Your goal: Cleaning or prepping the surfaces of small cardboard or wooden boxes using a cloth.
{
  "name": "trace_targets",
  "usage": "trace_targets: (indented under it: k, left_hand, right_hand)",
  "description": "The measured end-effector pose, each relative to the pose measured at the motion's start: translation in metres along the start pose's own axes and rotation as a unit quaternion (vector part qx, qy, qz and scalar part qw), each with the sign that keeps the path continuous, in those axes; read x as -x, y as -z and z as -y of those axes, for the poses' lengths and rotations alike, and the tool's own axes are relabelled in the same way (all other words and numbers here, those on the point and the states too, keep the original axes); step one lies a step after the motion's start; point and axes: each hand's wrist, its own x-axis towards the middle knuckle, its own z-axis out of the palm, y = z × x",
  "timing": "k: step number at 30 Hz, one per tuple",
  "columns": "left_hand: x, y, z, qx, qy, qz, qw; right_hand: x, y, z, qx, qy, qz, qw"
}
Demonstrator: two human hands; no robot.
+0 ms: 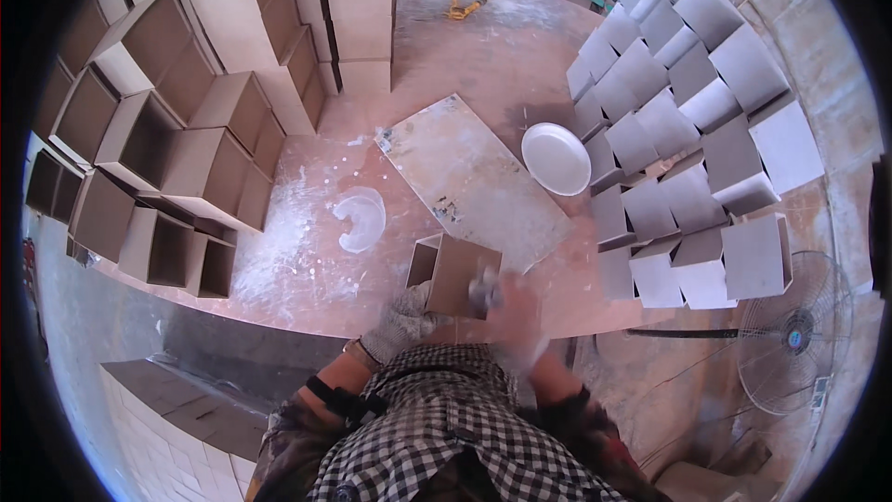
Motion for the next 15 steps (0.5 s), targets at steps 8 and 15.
trace_targets:
  k: [8, 15]
  left_hand:
    - [-0.002, -0.006, -0.038, -0.113, -0.032, -0.013, 0.993]
    - [-0.001, -0.014, -0.031, -0.096, -0.100, -0.051, 0.989]
  right_hand:
    - [-0.042, 0.006, -0.004, -0.034, -0.049, -0.033, 0.998]
    - [0.019, 0.016, 0.010, -0.122, 0.039, 0.105, 0.986]
